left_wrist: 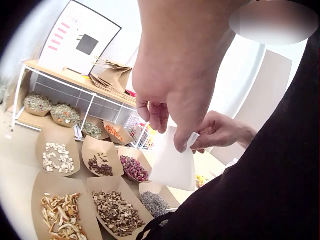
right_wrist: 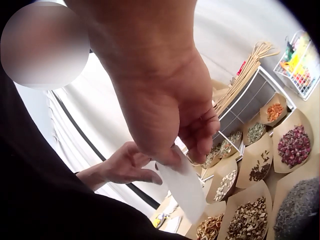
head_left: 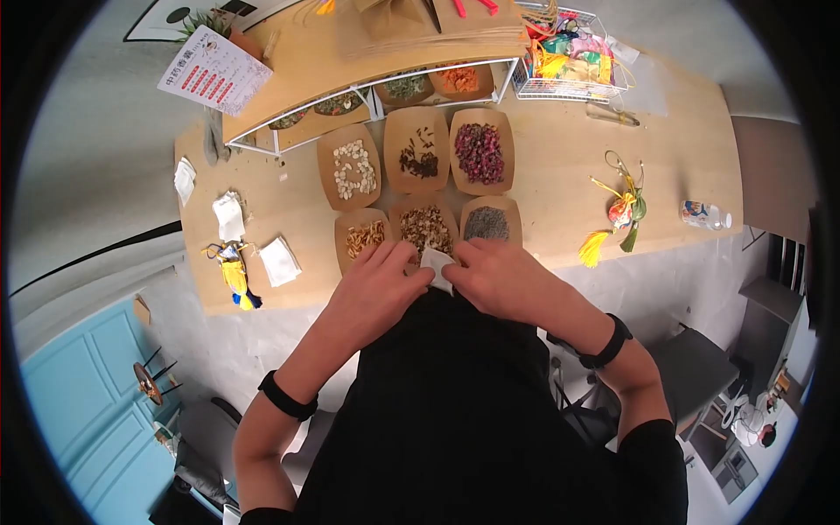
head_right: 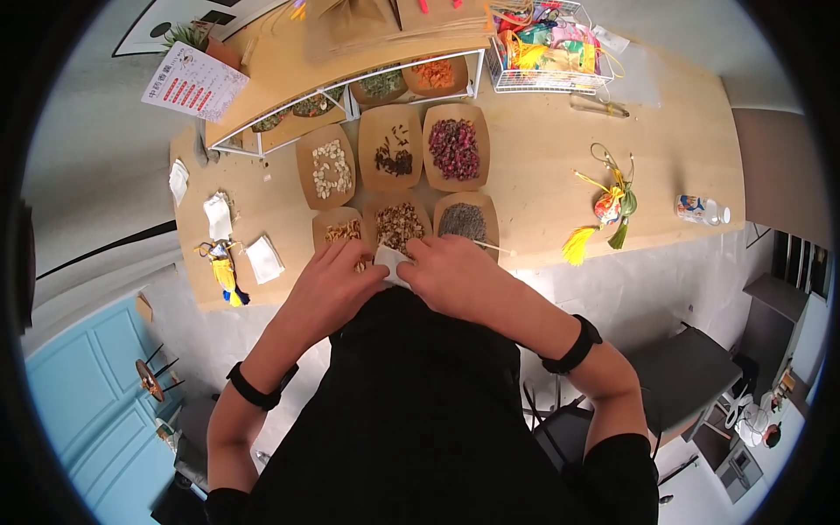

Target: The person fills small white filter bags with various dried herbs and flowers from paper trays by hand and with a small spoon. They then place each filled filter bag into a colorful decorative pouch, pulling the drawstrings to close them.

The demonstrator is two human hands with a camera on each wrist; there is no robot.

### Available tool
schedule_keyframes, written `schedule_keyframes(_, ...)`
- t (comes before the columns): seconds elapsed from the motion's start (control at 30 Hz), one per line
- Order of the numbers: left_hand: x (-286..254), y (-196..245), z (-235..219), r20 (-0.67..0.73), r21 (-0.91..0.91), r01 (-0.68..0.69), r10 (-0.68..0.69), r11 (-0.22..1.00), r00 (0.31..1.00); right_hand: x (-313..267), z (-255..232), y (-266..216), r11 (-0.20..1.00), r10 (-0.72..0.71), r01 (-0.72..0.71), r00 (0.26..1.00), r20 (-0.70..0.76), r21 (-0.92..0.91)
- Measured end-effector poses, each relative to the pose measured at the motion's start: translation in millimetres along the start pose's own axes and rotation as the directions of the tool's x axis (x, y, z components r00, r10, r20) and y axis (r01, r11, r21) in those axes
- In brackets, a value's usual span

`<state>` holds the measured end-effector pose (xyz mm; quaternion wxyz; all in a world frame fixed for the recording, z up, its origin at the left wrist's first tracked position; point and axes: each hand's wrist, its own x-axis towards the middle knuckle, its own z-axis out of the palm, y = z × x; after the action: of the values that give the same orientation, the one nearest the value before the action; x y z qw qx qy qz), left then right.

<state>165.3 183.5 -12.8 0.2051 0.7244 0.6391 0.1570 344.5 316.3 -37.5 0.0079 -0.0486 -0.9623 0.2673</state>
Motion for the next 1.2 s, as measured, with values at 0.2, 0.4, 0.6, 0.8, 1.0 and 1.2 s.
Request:
schedule_keyframes(0.2, -1.8, -14.9, 14.7, 0.116, 0.091, -0.046, 0.036, 0.995, 0.993, -2.1, 2.3, 9.6, 0.998, 0.04, -0.04, 0.999, -0.001, -0.038)
schedule_keyframes(0.4, 9.9, -18.0, 21.3, -0.038, 0.013, -0.015, 0.016, 1.0, 0.999, 0.3, 3.3, 18.4, 0.996, 0.088, -0.088, 0.996, -0.001, -0.015)
schedule_keyframes(0.6, 21.2, -27.0, 23.1, 0.013, -0.008, -0.031, 0.031, 0.999, 0.999, 9.4, 6.1, 27.4, 0.99, 0.117, -0.116, 0.993, -0.005, 0.074)
schedule_keyframes(0.8, 33.7, -42.6, 28.1, 0.093, 0.018, -0.076, 0.074, 0.997, 0.993, 12.6, 16.7, 47.6, 0.987, 0.162, -0.161, 0.985, 0.063, -0.024)
schedule_keyframes(1.0, 49.8, -48.8, 36.6, 0.035, -0.003, -0.058, 0.058, 0.998, 0.998, 16.4, 24.7, 54.8, 0.986, 0.165, -0.165, 0.986, -0.004, -0.018)
schedule_keyframes(1.2, 58.5, -61.4, 44.1, -0.077, -0.072, -0.049, 0.043, 0.996, 0.996, 23.7, 27.6, 69.2, 0.97, 0.239, -0.239, 0.971, 0.007, 0.038)
